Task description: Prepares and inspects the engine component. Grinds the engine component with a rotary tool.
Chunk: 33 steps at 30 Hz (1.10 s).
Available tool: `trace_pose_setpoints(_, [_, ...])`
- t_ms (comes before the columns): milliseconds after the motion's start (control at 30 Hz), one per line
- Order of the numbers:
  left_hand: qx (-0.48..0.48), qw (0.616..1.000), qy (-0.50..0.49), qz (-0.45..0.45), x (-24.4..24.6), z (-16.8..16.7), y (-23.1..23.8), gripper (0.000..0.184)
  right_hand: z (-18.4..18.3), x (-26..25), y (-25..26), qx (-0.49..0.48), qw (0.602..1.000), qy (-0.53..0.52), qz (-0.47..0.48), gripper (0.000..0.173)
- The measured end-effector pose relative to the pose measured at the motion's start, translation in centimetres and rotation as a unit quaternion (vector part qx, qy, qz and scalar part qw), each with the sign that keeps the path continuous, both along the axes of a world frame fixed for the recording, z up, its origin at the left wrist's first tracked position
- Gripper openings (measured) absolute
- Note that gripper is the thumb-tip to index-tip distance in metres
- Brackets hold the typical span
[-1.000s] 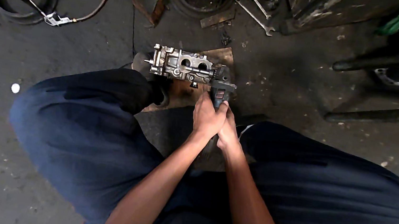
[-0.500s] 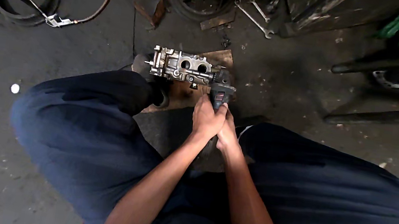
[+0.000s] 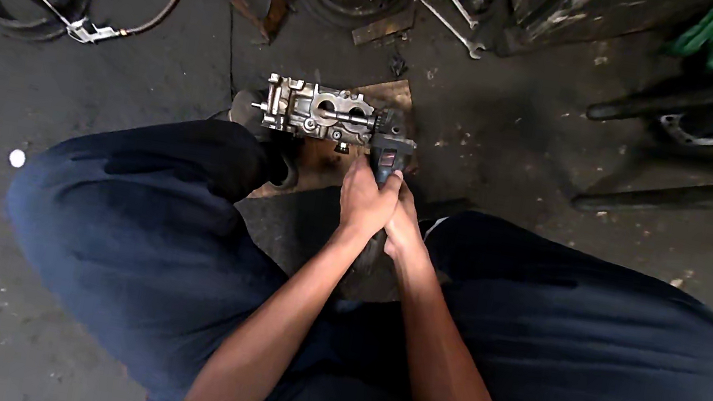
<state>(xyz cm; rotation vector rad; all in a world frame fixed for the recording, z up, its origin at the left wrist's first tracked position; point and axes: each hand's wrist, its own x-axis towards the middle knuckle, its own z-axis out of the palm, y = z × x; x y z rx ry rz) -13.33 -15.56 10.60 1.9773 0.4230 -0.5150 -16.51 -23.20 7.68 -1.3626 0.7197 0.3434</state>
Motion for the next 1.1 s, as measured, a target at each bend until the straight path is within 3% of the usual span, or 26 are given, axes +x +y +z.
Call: trace_pose_setpoints(1100, [0.018,1.0,0.0,-0.009,1.1,-0.4,1.1,0.055,-0.7,1.1,1.1,0.0,1.0,-0.004,0.009,0.035])
